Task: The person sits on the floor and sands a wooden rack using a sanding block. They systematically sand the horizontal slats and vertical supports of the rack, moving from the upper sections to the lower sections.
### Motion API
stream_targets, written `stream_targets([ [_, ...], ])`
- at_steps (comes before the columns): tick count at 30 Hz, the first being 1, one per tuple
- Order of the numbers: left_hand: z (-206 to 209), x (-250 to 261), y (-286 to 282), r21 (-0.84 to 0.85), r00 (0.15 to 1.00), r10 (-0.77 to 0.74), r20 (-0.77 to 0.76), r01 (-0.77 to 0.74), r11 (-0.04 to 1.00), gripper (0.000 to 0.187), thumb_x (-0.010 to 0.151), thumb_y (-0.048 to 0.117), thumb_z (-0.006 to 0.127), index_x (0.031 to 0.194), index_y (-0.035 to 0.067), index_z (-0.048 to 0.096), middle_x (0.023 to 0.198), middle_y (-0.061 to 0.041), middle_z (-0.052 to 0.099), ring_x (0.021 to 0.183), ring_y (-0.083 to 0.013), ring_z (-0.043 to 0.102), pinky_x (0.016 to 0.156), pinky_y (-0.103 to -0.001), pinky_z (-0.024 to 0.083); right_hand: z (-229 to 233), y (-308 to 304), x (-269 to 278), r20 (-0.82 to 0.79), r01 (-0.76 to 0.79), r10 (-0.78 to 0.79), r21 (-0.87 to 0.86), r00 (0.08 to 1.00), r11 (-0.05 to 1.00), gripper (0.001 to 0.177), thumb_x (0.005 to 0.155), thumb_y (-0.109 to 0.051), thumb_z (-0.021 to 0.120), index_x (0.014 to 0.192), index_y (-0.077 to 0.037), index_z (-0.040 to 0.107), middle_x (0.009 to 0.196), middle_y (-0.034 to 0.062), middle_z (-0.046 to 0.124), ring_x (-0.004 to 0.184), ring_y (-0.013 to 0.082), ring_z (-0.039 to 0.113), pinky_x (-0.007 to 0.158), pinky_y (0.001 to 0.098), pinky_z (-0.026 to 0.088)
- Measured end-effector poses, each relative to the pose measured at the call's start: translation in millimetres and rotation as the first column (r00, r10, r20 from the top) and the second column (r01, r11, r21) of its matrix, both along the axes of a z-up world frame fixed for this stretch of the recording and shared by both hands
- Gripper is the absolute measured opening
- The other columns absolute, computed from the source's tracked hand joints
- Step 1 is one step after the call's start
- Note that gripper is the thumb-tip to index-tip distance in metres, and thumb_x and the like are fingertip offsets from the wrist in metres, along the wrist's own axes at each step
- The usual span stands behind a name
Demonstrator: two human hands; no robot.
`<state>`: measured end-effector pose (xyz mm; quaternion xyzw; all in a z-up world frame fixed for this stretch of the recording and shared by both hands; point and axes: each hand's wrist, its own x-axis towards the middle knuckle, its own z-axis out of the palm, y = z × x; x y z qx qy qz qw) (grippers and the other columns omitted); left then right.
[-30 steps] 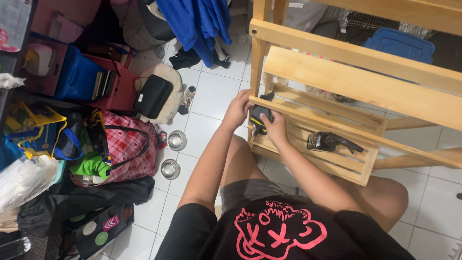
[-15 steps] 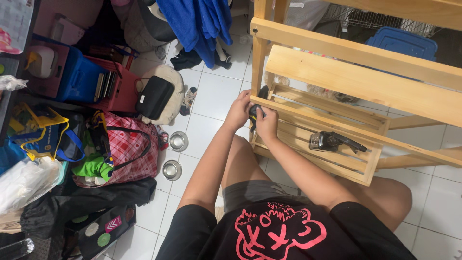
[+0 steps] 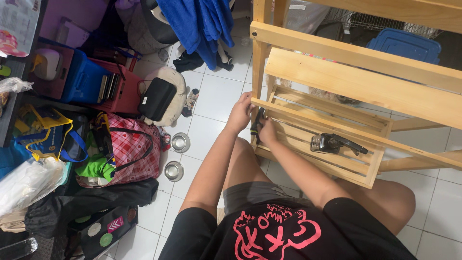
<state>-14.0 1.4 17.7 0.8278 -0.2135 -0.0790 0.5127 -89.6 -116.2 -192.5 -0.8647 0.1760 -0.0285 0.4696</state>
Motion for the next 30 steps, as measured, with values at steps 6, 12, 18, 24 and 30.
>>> stream_targets([
  [6, 10, 3, 0, -0.016, 1.0, 0.008, 0.004, -0.008, 1.0, 0.037, 0.096, -0.002, 0.06, 0.132, 0.008, 0.058, 0.132, -0.014, 0.063, 0.112, -0.037, 0.064, 0.094, -0.039, 0.054, 14, -41, 19, -0.153, 0.081, -0.036, 0.296, 0.988, 0.952, 0.026, 0.102, -0.013, 0.066, 0.123, 0.002, 0.073, 0.112, 0.0213, 0.074, 0.096, 0.0295, 0.068, 0.088, 0.0357, 0.053],
  [12, 14, -6, 0, 0.013, 0.997, 0.062, 0.04, -0.063, 0.998, 0.051, 0.092, 0.0, 0.066, 0.14, 0.012, 0.057, 0.119, -0.016, 0.068, 0.101, -0.0369, 0.069, 0.086, -0.04, 0.055, 88, -32, 26, 0.18, 0.006, -0.292, 0.841, 0.939, 0.54, 0.039, 0.096, 0.0, 0.064, 0.135, 0.001, 0.06, 0.128, 0.0077, 0.067, 0.115, 0.0142, 0.062, 0.1, 0.0279, 0.05],
  [18, 8, -4, -2, 0.036, 0.993, 0.085, 0.086, -0.088, 0.995, 0.052, 0.091, -0.004, 0.062, 0.14, 0.013, 0.058, 0.12, -0.017, 0.067, 0.105, -0.041, 0.065, 0.086, -0.043, 0.054, 133, -27, 40, 0.36, -0.174, -0.202, 0.779, 0.911, 0.603, 0.041, 0.1, -0.001, 0.06, 0.142, 0.002, 0.059, 0.127, 0.0071, 0.065, 0.115, 0.0149, 0.061, 0.103, 0.0265, 0.048],
  [24, 3, -2, -2, 0.028, 0.992, 0.08, 0.094, -0.083, 0.996, 0.047, 0.093, -0.003, 0.063, 0.137, 0.011, 0.059, 0.122, -0.017, 0.067, 0.107, -0.0412, 0.065, 0.088, -0.043, 0.054, 124, -10, 35, 0.399, 0.017, -0.231, 0.472, 0.887, 0.881, 0.021, 0.106, -0.004, 0.061, 0.126, 0.0, 0.061, 0.109, 0.0068, 0.063, 0.102, 0.0164, 0.061, 0.093, 0.0262, 0.05],
  [30, 7, -6, -3, 0.016, 0.991, 0.087, 0.098, -0.089, 0.996, 0.044, 0.092, -0.002, 0.065, 0.135, 0.009, 0.061, 0.122, -0.017, 0.067, 0.107, -0.0412, 0.065, 0.089, -0.043, 0.054, 73, 4, 20, 0.441, 0.09, -0.229, 0.312, 0.868, 0.946, 0.023, 0.094, 0.008, 0.061, 0.114, 0.005, 0.072, 0.113, 0.0149, 0.07, 0.107, 0.0262, 0.069, 0.099, 0.0315, 0.051],
])
